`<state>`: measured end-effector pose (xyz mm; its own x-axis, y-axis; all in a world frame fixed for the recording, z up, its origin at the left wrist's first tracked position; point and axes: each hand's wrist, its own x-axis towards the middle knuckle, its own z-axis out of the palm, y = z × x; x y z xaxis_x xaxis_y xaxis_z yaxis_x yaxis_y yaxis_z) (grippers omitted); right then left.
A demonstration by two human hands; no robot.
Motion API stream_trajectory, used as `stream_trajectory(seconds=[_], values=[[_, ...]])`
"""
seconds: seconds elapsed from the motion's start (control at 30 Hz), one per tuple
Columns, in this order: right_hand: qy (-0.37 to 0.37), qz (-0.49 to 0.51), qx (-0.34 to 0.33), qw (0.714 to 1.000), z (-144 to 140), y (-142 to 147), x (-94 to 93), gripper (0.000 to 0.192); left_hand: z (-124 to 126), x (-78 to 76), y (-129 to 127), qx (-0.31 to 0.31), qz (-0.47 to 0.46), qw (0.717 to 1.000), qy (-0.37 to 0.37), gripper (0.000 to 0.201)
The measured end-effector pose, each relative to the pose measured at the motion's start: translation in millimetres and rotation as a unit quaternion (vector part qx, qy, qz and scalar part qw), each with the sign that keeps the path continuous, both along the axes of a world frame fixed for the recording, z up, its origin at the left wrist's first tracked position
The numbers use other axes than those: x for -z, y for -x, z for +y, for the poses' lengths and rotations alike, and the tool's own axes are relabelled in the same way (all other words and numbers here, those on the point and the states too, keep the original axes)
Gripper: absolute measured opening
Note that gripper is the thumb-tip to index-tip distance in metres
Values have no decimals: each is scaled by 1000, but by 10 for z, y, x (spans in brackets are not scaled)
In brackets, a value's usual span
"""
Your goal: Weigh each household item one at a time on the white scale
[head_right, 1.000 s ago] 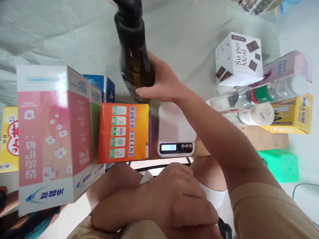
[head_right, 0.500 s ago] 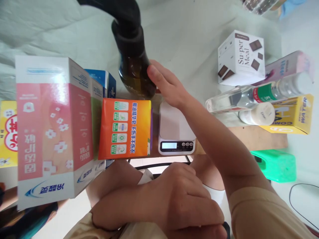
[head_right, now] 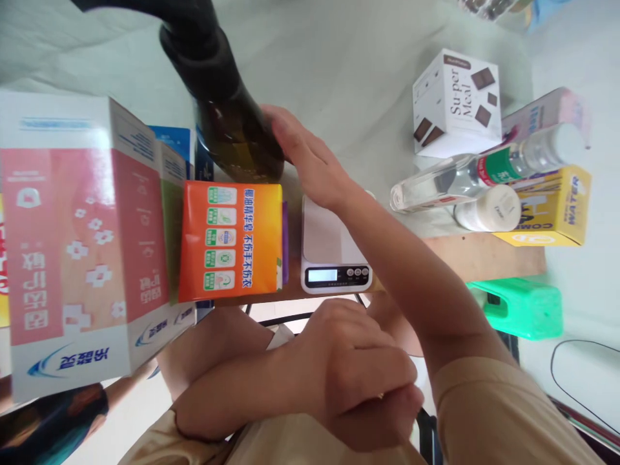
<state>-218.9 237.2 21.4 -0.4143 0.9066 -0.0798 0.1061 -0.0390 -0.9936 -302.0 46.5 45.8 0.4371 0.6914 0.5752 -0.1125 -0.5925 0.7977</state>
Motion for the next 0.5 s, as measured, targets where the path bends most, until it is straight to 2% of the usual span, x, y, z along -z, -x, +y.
stream_trajectory(seconds=[0.07,0.13,0.17,0.2,0.27,0.33,0.4,0.43,0.47,0.5], values=[[-26,1,91,995,-284,-134,-56,54,62,-16,2,-40,-51,998,10,38],[-123,-33,229,965,-655,-283,-76,52,116,-3,5,-31,-51,998,16,36],[-213,-69,322,920,-839,-358,-69,48,137,15,3,-18,-45,999,22,35],[-272,-82,383,879,-1001,-434,-54,46,153,39,-3,-7,-41,999,30,34],[-349,-92,484,797,-1211,-605,-4,41,178,93,-34,1,-30,999,46,32],[-377,-69,555,738,-1251,-826,58,31,203,142,-91,-7,-17,998,60,31],[-384,-28,603,699,-1181,-1101,125,26,239,179,-170,-32,-3,996,83,30],[-374,-15,610,699,-1135,-1247,158,26,264,194,-216,-45,3,994,95,28],[-348,-22,594,725,-1095,-1388,188,25,294,208,-264,-59,11,993,103,26],[-311,-48,561,766,-1064,-1514,213,24,325,222,-315,-71,15,992,102,24]])
